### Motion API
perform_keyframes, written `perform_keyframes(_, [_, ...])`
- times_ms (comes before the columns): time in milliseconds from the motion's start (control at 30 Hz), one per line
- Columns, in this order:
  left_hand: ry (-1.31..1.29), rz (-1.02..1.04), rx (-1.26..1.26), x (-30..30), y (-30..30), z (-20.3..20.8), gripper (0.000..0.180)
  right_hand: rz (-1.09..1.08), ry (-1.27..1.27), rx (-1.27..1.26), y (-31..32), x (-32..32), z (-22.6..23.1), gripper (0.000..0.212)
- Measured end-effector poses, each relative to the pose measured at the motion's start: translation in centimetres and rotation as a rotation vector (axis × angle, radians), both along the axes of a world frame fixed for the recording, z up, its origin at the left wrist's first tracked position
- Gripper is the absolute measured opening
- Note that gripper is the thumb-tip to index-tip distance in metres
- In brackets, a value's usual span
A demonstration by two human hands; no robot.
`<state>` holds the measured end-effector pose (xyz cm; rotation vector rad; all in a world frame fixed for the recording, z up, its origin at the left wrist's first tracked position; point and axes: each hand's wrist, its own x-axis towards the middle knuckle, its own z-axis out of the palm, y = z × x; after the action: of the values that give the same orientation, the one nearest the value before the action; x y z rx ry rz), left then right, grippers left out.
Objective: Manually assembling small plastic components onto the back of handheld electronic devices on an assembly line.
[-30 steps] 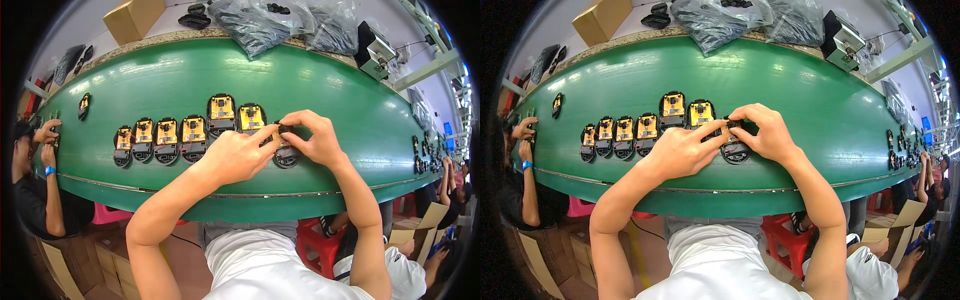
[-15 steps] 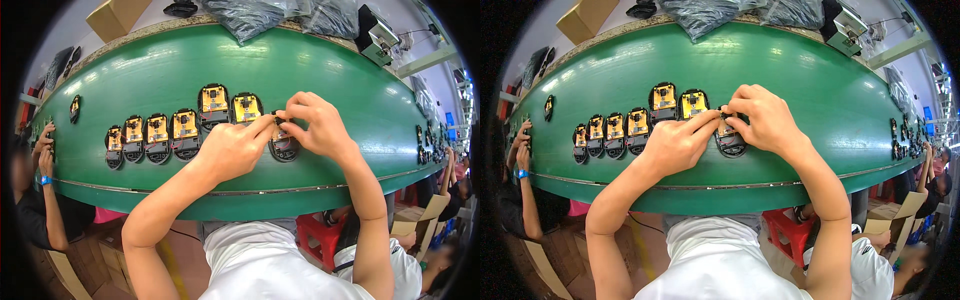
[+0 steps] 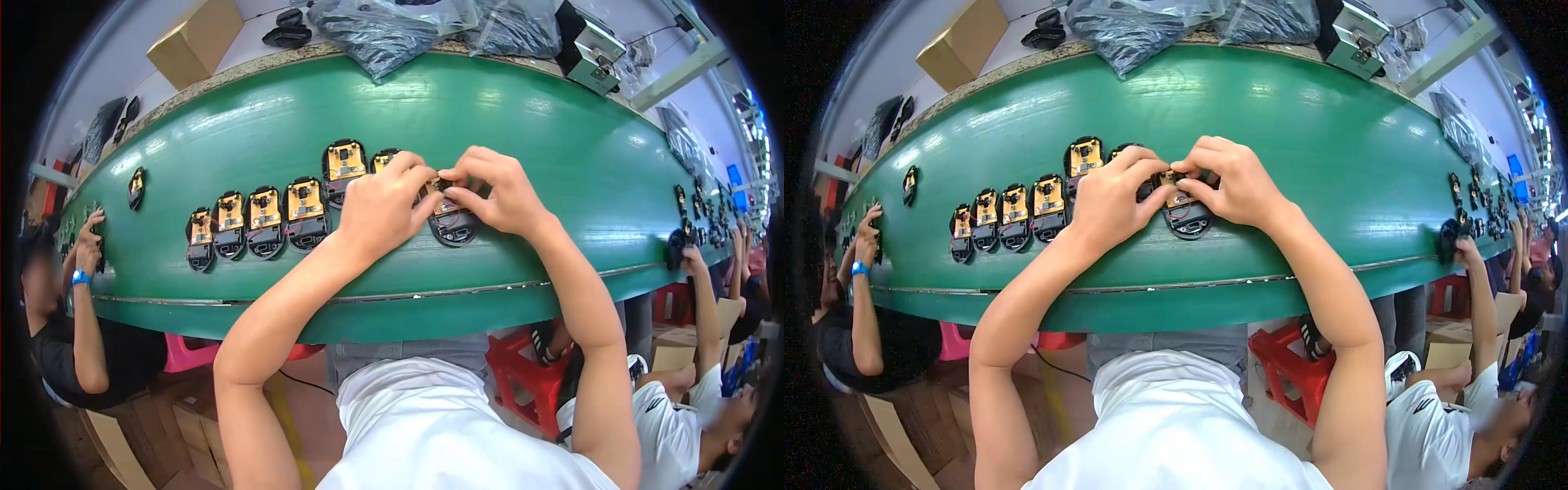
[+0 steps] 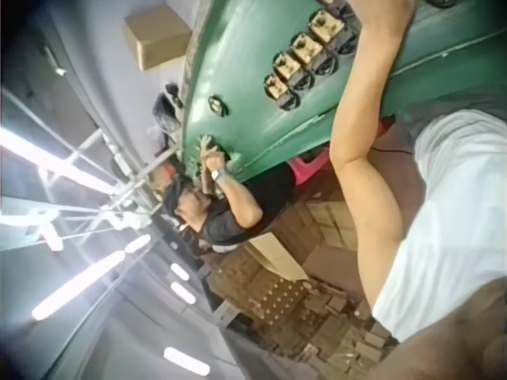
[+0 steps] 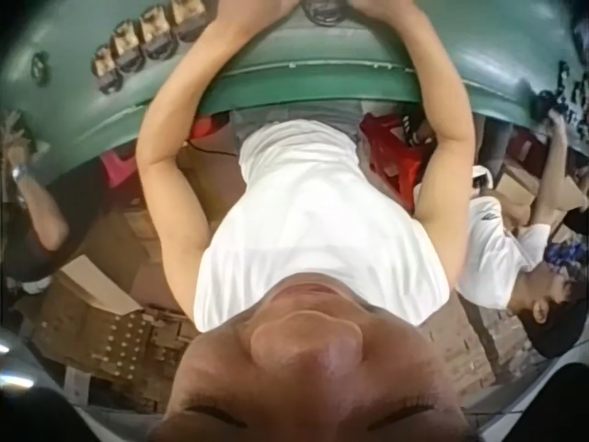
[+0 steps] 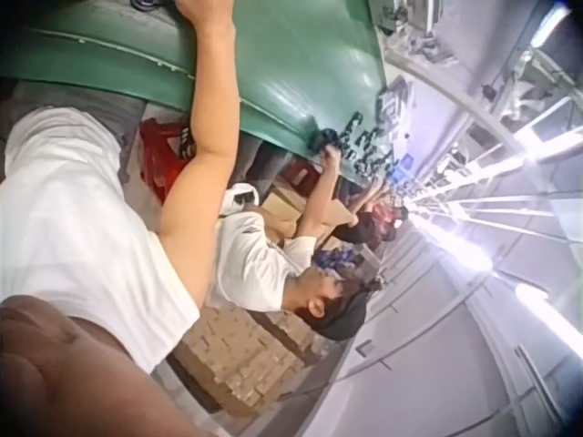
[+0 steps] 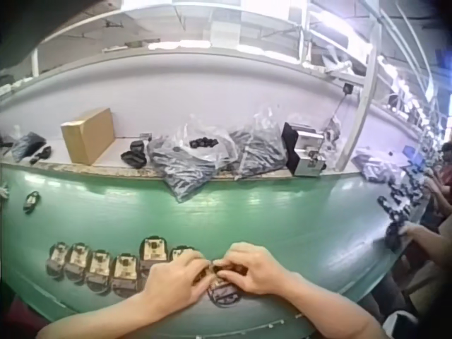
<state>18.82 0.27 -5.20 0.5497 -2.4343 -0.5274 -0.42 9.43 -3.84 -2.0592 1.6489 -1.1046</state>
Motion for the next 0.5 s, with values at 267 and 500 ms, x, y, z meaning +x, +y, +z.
perform_keyframes(267, [-0.003,0.105,0.126,-1.0,0.3,0.1,0.012,-0.092,0.100,0.066,-0.2,0.5,0.9,0.014])
perform_keyframes(500, [0.021,0.129,0.104,-1.2,0.5,0.1,0.011,-0.040,0.415,0.275,-2.5,0.5,4.3,0.015])
